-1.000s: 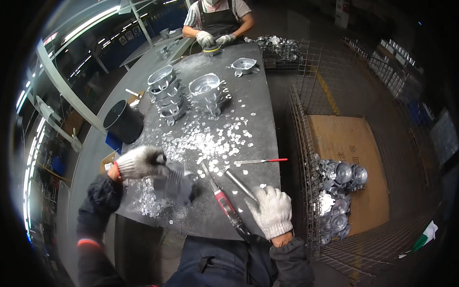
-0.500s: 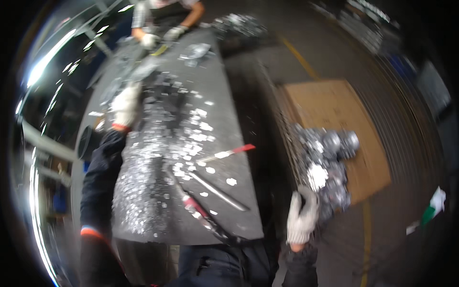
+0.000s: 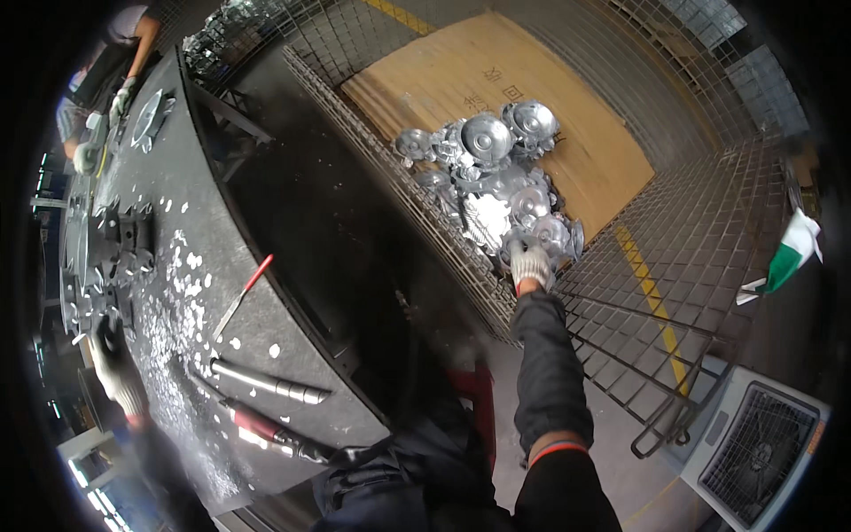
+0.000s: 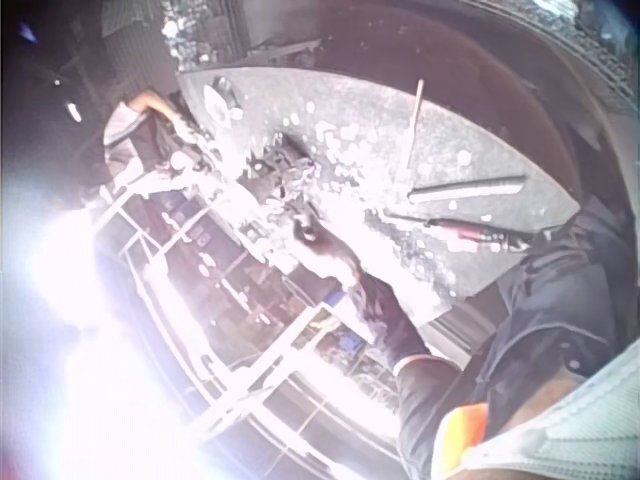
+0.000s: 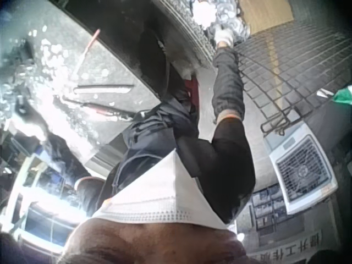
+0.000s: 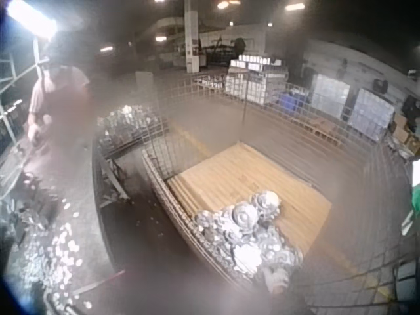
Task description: The person deburs and refines metal castings at a workbench using various metal files, a punch tool, and a hammer.
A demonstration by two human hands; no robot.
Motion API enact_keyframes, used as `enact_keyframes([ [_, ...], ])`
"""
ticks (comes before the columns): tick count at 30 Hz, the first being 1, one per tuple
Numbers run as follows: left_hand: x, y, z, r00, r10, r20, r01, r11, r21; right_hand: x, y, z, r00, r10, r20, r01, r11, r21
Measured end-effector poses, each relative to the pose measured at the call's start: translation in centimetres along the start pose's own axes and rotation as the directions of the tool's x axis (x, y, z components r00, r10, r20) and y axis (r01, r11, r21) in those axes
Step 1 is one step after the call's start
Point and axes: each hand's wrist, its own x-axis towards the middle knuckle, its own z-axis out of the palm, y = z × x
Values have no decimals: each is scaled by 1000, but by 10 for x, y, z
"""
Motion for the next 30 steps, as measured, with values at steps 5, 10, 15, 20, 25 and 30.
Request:
enact_keyframes([
  [5, -98, 29, -16, 924, -326, 199, 309, 945, 108, 68, 19, 69, 920, 8, 391, -1, 1000, -17],
  [10, -131, 52, -26, 917, -342, 207, 327, 939, 104, 67, 6, 93, 905, 99, 413, -209, 950, 231],
  [15, -128, 59, -25, 908, -367, 201, 361, 930, 66, 53, -16, 65, 948, 128, 291, -207, 943, 260],
  [20, -124, 67, -35, 919, -319, 233, 325, 946, 11, 32, -39, 47, 938, 37, 345, -213, 847, 488],
  [25, -136, 76, -72, 912, -372, 172, 380, 925, -14, -23, -76, -21, 991, -134, -4, 132, 974, 184],
  [30, -175, 99, -104, 857, -495, 144, 516, 821, -245, -174, -135, -152, 816, -519, -255, 574, 777, 256],
])
